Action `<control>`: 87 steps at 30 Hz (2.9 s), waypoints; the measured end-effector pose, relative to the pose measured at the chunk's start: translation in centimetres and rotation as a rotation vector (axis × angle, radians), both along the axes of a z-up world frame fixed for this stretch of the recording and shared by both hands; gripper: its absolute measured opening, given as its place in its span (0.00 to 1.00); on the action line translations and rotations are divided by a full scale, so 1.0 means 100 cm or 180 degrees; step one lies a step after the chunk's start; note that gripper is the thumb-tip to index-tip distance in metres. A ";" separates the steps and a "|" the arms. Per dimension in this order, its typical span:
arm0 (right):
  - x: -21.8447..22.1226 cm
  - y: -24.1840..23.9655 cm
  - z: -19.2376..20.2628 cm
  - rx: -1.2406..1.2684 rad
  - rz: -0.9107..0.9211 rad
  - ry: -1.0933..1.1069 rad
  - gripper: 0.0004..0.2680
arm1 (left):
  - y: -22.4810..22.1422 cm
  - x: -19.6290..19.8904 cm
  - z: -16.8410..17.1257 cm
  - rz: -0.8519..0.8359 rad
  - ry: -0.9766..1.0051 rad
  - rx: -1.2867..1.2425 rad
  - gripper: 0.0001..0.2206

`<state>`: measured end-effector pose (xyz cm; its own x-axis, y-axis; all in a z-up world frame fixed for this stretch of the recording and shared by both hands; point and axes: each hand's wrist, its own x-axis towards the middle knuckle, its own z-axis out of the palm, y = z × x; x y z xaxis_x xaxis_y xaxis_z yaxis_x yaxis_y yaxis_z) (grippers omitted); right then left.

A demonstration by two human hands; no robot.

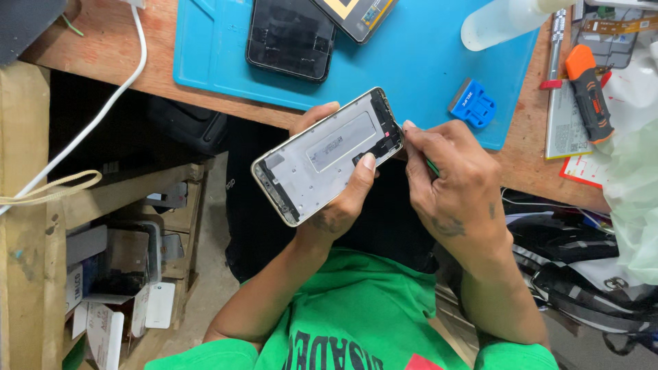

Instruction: The person uses a metal spudger to pry and separate the screen assembly from the smartphone frame. They carefully work along the edges to release adhesive and then lift the display to expose the internal components.

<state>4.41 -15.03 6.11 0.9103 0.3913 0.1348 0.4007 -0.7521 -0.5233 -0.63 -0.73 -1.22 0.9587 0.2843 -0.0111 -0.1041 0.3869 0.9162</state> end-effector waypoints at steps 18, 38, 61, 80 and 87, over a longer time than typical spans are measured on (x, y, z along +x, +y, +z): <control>0.015 0.015 0.010 -0.0278 0.0204 0.0138 0.10 | -0.013 -0.005 -0.016 0.0183 -0.0178 0.0157 0.27; 0.020 0.014 0.007 -0.0069 -0.0029 0.0441 0.06 | -0.013 -0.004 -0.014 0.0274 -0.0026 0.0184 0.27; 0.005 0.012 0.011 -0.0173 -0.0058 0.0278 0.07 | -0.025 -0.010 -0.020 0.0440 -0.0160 0.0578 0.26; 0.016 0.010 0.004 -0.0393 0.0217 0.0019 0.08 | -0.018 -0.007 -0.014 0.0321 -0.0164 0.0431 0.26; 0.015 0.011 0.005 -0.0278 0.0258 0.0031 0.07 | -0.014 -0.007 -0.014 0.0255 -0.0102 0.0294 0.26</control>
<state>5.90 -13.94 6.64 0.8763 0.4736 0.0882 0.4573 -0.7603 -0.4613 -1.34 -2.13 -2.64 0.9323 0.3584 0.0489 -0.1611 0.2904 0.9432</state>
